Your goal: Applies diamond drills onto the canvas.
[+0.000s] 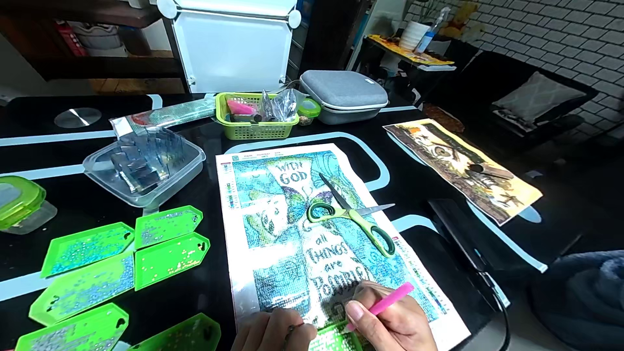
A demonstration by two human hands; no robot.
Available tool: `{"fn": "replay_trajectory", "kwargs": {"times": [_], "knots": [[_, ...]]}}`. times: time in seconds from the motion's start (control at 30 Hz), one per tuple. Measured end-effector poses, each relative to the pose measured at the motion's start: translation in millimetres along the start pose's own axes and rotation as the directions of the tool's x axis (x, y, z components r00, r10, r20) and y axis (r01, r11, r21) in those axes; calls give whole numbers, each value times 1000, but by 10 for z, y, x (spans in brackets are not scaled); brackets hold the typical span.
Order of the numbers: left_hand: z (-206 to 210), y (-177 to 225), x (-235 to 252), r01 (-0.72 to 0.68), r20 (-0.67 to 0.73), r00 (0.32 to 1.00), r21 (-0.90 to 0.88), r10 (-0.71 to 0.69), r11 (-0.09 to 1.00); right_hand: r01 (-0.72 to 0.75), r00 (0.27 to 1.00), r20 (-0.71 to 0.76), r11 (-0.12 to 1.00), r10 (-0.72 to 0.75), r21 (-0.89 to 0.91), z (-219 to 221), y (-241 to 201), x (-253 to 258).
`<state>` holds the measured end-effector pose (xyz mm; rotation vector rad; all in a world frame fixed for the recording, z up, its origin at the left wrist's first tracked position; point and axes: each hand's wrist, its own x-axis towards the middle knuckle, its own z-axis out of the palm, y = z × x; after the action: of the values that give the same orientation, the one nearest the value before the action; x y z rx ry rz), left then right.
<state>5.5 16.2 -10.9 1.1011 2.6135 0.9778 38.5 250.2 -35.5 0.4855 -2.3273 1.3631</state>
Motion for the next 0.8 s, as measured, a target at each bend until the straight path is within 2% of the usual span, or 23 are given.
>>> {"fn": "replay_trajectory", "kwargs": {"times": [0.27, 0.47, 0.8], "knots": [[-3, 0, 0, 5, 0, 1000, 2, -5, 1000, 0, 1000, 11, 1000, 0, -11, 9, 3, 4], [-6, -10, 7, 1, 19, 1000, 5, -1, 1000, -142, 984, -74, 969, 160, 202, -6, 26, 78], [5, -7, -2, 1, 4, 1000, -3, -1, 1000, -76, 992, -93, 994, 83, 77, 65, 138, 128]]}}
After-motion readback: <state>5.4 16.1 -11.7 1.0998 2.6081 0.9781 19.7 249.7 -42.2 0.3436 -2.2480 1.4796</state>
